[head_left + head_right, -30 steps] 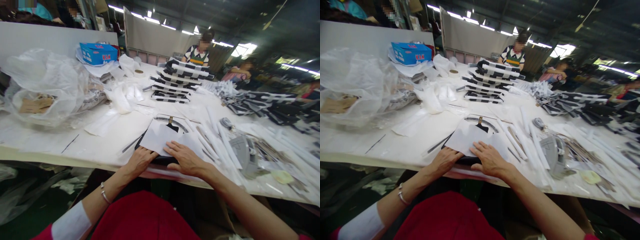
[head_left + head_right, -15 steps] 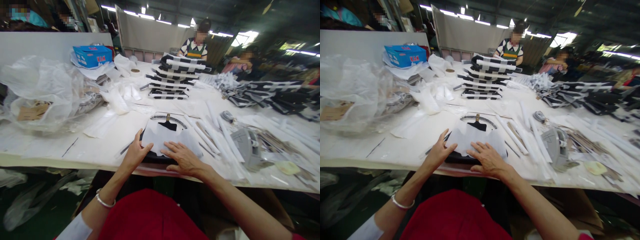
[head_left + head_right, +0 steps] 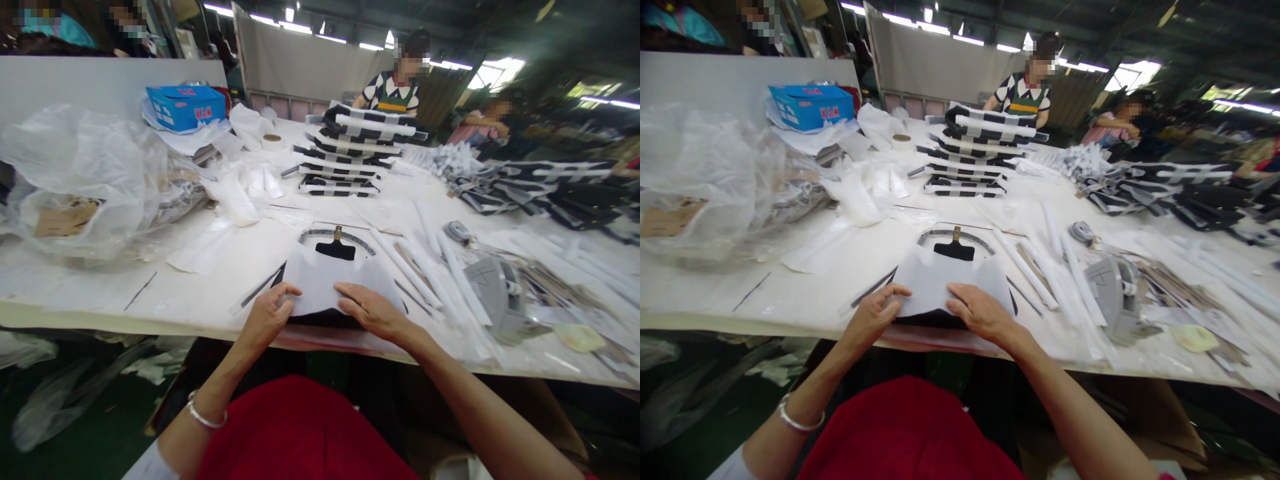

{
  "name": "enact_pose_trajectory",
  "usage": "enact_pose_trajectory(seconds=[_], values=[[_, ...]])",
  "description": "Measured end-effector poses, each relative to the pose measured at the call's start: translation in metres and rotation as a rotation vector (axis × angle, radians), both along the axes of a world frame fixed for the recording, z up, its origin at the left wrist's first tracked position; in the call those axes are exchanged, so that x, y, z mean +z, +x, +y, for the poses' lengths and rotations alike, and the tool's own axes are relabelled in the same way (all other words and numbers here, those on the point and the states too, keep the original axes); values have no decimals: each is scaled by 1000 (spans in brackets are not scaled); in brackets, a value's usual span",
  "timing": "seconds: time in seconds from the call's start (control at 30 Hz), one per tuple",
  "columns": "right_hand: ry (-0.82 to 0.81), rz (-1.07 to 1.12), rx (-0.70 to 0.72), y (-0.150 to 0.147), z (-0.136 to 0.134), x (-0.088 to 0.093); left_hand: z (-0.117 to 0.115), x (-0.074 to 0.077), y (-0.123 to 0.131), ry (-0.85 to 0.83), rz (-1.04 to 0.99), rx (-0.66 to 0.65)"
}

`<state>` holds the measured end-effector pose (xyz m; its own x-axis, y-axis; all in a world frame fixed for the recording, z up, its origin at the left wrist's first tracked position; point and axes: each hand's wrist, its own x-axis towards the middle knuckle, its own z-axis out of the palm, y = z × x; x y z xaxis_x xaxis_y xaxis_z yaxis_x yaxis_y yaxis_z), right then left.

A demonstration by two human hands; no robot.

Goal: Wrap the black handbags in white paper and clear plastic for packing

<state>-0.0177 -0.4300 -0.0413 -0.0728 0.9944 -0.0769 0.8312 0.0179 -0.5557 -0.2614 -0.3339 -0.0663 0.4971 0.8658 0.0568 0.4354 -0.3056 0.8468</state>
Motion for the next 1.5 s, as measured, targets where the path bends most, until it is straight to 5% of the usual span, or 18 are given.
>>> enact_pose_trajectory(seconds=[0.17,0.33,0.47,0.6,0.73,0.83,1.0,1.23,1.4,1.5], values=[[-3,-160,89,-7,-3,-7,-5,-3,-3,526,191,35],[-25,-212,124,-10,-5,-9,-15,30,3,839,310,54],[-11,-168,153,-9,-4,-9,-17,42,38,767,316,-294],[-24,-31,36,-7,-5,-8,-12,10,65,601,423,-371],[0,148,-154,-6,-8,-10,-6,-28,61,583,193,-355],[34,216,-249,-3,-9,-10,-4,-37,51,544,20,-380],[34,208,-349,0,-4,-10,-6,-30,50,504,-38,-405],[94,193,-311,1,0,-19,-4,-12,59,453,125,-377],[146,183,-237,-2,-2,-19,11,2,63,564,306,-474],[153,177,-241,-4,-2,-19,16,-1,63,680,276,-566]])
